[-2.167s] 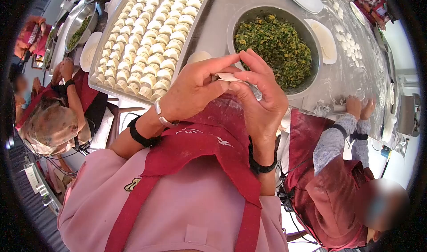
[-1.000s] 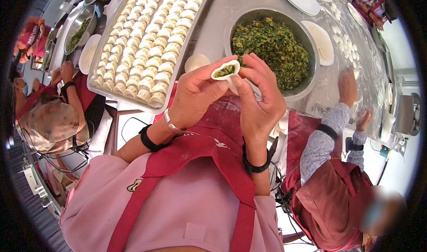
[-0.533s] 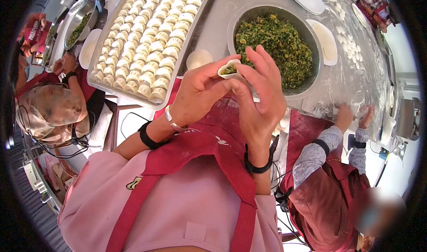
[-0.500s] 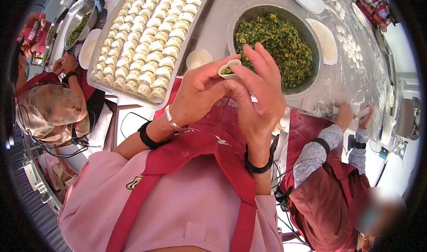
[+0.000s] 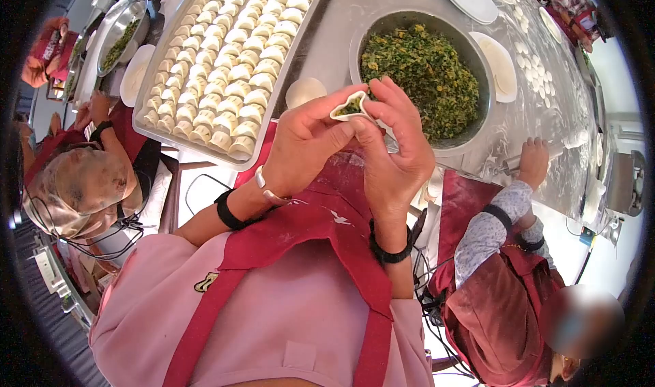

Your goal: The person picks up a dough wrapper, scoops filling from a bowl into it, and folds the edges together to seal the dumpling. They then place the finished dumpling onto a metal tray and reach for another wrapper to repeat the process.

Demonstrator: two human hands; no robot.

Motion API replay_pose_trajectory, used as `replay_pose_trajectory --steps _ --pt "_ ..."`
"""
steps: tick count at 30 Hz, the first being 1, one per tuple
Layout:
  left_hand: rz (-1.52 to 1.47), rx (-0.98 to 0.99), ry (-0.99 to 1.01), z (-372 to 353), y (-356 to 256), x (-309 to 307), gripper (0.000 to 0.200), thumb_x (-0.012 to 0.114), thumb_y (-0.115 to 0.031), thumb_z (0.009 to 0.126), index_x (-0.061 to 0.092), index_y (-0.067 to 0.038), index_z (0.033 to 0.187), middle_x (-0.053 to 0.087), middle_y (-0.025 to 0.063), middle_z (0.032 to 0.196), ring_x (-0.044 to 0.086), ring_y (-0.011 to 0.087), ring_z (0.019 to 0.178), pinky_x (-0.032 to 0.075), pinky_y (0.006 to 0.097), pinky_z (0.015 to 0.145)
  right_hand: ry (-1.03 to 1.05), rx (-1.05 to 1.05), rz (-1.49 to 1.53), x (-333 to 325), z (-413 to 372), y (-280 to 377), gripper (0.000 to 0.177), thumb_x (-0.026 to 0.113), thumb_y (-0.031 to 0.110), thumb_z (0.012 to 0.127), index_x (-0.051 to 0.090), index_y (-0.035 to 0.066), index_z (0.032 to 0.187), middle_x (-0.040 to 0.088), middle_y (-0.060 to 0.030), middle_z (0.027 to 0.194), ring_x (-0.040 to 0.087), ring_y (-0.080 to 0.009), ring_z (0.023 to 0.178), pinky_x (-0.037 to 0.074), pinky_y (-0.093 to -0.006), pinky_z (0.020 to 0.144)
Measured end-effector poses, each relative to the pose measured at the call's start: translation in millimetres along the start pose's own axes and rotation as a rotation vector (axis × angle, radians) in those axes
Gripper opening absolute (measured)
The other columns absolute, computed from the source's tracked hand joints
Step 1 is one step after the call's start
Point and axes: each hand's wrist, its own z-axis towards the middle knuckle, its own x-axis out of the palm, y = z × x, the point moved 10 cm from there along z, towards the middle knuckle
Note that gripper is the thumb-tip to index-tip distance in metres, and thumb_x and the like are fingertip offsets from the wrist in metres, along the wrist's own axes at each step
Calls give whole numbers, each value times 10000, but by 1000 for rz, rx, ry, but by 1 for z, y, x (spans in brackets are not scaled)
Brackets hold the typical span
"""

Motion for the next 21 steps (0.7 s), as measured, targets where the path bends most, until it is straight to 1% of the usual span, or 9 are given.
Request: replay_pose_trajectory --steps 2,4,7,10,13,16,19,20,21 --pt "139 -20 21 -1 1 -2 403 598 -45 965 538 -4 1362 657 103 1171 648 139 989 569 282 849 19 -54 -27 2 -1 4 233 723 -71 762 708 14 979 683 -138 1187 600 -280 1201 472 -359 996" --pt "131 -9 29 -3 2 -3 394 599 -40 962 550 -6 1352 659 100 1169 649 135 983 570 277 838 40 -119 -101 2 0 10 219 732 -55 765 709 14 971 686 -133 1180 601 -277 1198 474 -357 991" --pt "63 4 33 -2 9 -4 399 595 -33 962 545 -7 1357 664 95 1157 648 131 972 572 273 825 86 -138 -169 3 0 8 242 740 -37 760 704 17 993 677 -135 1201 589 -278 1214 482 -355 974" --pt "88 1 63 1 6 -3 413 591 -27 962 529 -4 1369 667 87 1138 647 128 959 574 270 816 43 86 -60 1 6 10 277 733 -44 751 694 18 1018 663 -139 1231 570 -282 1241 486 -353 962" --pt "104 -6 101 3 2 3 430 592 -31 961 510 1 1381 668 83 1107 647 126 944 574 267 811 138 120 37 6 9 5 313 739 -36 745 687 15 1049 647 -138 1263 556 -282 1258 485 -358 962" --pt "144 -7 92 4 -4 5 439 580 -40 964 493 5 1392 664 78 1077 641 112 916 566 260 797 158 -82 -62 4 12 10 264 745 -15 758 689 15 1015 666 -140 1226 577 -300 1228 490 -371 957" --pt "216 -31 113 6 -10 9 460 552 -43 962 467 9 1411 657 77 1048 631 97 870 549 252 768 111 -278 -133 3 9 25 196 740 -8 771 690 19 958 693 -148 1155 601 -326 1192 495 -389 953" --pt "239 -46 130 7 -10 11 469 542 -43 960 456 10 1419 654 78 1037 627 93 852 543 250 757 111 -298 -159 3 9 28 177 737 -10 774 689 21 942 699 -149 1134 606 -333 1183 496 -391 952" --pt "271 -4 161 8 -15 14 468 533 -39 957 454 16 1416 650 78 1031 622 91 847 537 251 752 110 -317 -185 3 9 32 158 733 -12 777 689 23 925 705 -150 1113 611 -340 1175 498 -394 951"
